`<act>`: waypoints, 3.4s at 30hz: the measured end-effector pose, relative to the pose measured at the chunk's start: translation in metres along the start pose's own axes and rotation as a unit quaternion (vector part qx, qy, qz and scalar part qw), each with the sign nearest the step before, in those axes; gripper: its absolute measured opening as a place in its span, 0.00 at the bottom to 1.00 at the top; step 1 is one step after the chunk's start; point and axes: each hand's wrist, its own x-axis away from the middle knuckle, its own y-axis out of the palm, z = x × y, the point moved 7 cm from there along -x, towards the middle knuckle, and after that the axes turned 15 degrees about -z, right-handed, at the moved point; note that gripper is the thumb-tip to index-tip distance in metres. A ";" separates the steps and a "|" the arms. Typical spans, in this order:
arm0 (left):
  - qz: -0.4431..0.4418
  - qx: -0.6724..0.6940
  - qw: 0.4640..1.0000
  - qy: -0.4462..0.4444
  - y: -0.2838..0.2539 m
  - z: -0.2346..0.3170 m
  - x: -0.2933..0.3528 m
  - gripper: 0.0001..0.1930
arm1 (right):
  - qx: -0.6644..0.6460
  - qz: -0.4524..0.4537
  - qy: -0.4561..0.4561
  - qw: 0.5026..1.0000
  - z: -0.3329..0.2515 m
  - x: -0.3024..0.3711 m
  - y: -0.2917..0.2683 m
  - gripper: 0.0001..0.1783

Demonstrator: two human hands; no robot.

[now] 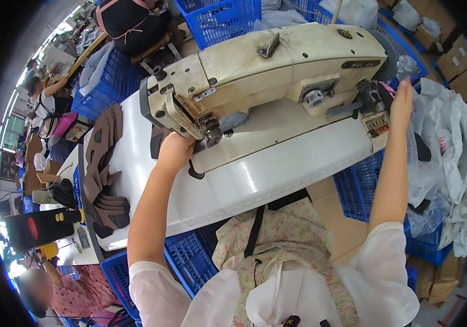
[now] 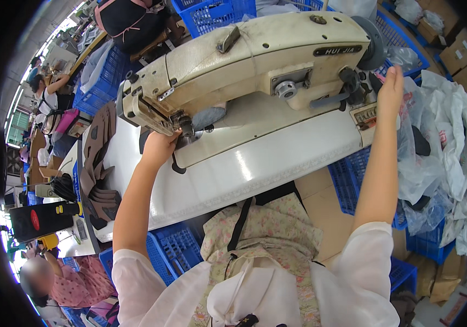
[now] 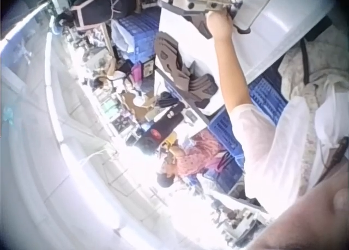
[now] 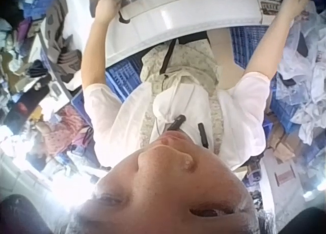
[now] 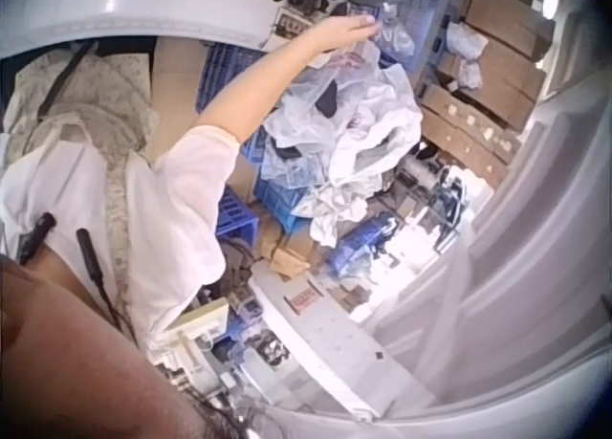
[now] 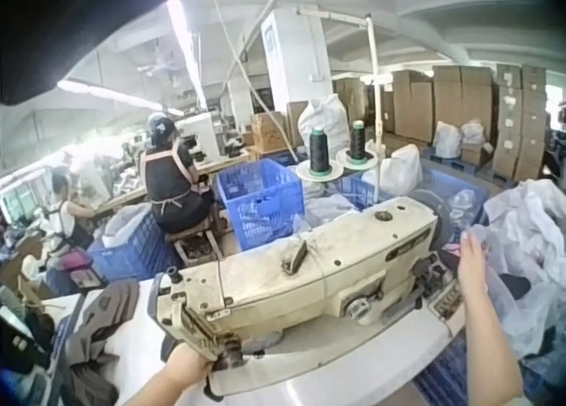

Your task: Stitch together various brown and black shoe upper components using an industrial sewing machine.

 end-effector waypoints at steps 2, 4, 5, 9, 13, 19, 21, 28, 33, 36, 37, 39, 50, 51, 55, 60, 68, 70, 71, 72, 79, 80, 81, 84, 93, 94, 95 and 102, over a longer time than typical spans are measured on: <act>0.003 -0.009 1.000 0.001 0.000 0.000 0.000 0.23 | -0.054 -0.170 0.121 0.977 0.042 -0.018 0.023 0.33; -0.002 0.020 1.000 -0.001 0.001 -0.002 0.000 0.23 | -0.130 -0.170 0.115 0.970 0.051 -0.023 0.032 0.34; 0.000 0.018 1.000 -0.006 0.000 -0.003 0.002 0.23 | -0.205 -0.173 0.111 0.957 0.049 -0.024 0.041 0.36; -0.006 0.013 1.000 -0.006 -0.001 -0.007 0.010 0.22 | -0.172 -0.221 0.173 0.944 0.025 -0.047 0.043 0.36; 0.008 -0.007 1.000 0.007 0.002 -0.007 0.007 0.21 | 0.170 -0.251 0.174 0.937 -0.015 -0.118 0.043 0.40; 0.028 0.012 1.000 0.006 0.003 -0.004 0.003 0.19 | 0.361 -0.340 0.059 0.866 -0.032 -0.159 0.073 0.46; 0.028 0.004 1.000 0.009 0.004 -0.006 0.003 0.18 | 0.350 -0.327 0.054 0.876 -0.036 -0.154 0.077 0.43; 0.068 -0.020 0.994 0.083 -0.008 0.011 0.009 0.18 | 0.059 -0.134 -0.049 0.988 -0.006 -0.057 -0.017 0.17; 0.065 -0.077 0.988 0.118 -0.014 0.014 0.017 0.26 | 0.373 -0.437 -0.105 0.812 0.024 0.039 0.002 0.11; 0.088 -0.117 0.982 0.118 -0.012 0.016 0.011 0.26 | 0.402 -0.446 -0.188 0.778 0.027 0.061 0.011 0.11; 0.097 -0.114 0.982 0.114 -0.011 0.015 0.005 0.24 | 0.403 -0.444 -0.187 0.778 0.030 0.058 0.005 0.11; 0.099 -0.102 0.987 0.071 -0.008 0.005 0.004 0.20 | 0.428 -0.501 -0.152 0.737 0.041 0.064 0.017 0.10; 0.109 0.025 0.994 0.002 -0.009 0.000 -0.001 0.13 | 0.420 -0.549 -0.081 0.718 0.050 0.057 0.005 0.07; 0.111 0.025 0.994 0.001 -0.009 0.000 -0.001 0.13 | 0.371 -0.550 -0.038 0.748 0.055 0.053 0.002 0.06; 0.084 0.039 0.996 -0.018 -0.011 0.011 -0.014 0.16 | -0.003 -0.467 0.133 0.874 0.075 0.047 -0.014 0.08; 0.113 0.101 0.988 -0.038 -0.009 0.001 -0.011 0.17 | -0.175 -0.406 0.208 0.872 -0.003 0.107 0.012 0.10; -0.104 -0.207 0.969 -0.081 -0.007 0.028 -0.010 0.17 | -0.378 -0.466 0.412 0.685 -0.072 0.219 0.086 0.10; -0.217 -0.273 0.928 -0.134 0.010 0.021 -0.005 0.17 | -0.373 -0.525 0.410 0.645 -0.095 0.242 0.109 0.11; -0.197 -0.292 0.922 -0.158 0.022 0.011 0.001 0.19 | -0.350 -0.565 0.400 0.632 -0.108 0.252 0.122 0.12; -0.196 -0.291 0.923 -0.160 0.029 0.012 0.003 0.19 | -0.325 -0.598 0.390 0.621 -0.120 0.260 0.131 0.12; -0.186 -0.194 0.949 -0.166 0.011 0.038 0.026 0.26 | -0.325 -0.673 0.229 0.624 -0.191 0.318 0.204 0.14; -0.187 -0.192 0.948 -0.172 0.013 0.030 0.034 0.26 | -0.297 -0.679 0.153 0.653 -0.212 0.322 0.212 0.21; -0.093 -0.226 0.963 -0.117 0.006 0.031 0.041 0.26 | -0.268 -0.680 0.075 0.678 -0.230 0.326 0.220 0.29; 0.043 -0.236 0.970 -0.045 -0.003 0.030 0.051 0.26 | -0.166 -0.579 -0.107 0.791 -0.262 0.326 0.239 0.44; 0.175 -0.113 0.978 -0.002 0.014 0.014 0.055 0.09 | -0.144 -0.396 -0.195 0.886 -0.288 0.324 0.272 0.53; 0.168 -0.105 0.980 -0.007 0.015 0.014 0.055 0.10 | -0.179 -0.395 -0.175 0.884 -0.288 0.322 0.275 0.51; 0.162 -0.096 0.982 -0.008 0.015 0.016 0.053 0.10 | -0.259 -0.387 -0.153 0.872 -0.287 0.320 0.279 0.48; 0.209 -0.143 0.967 0.009 0.009 0.025 0.053 0.19 | -0.251 -0.384 -0.344 0.819 -0.287 0.309 0.257 0.15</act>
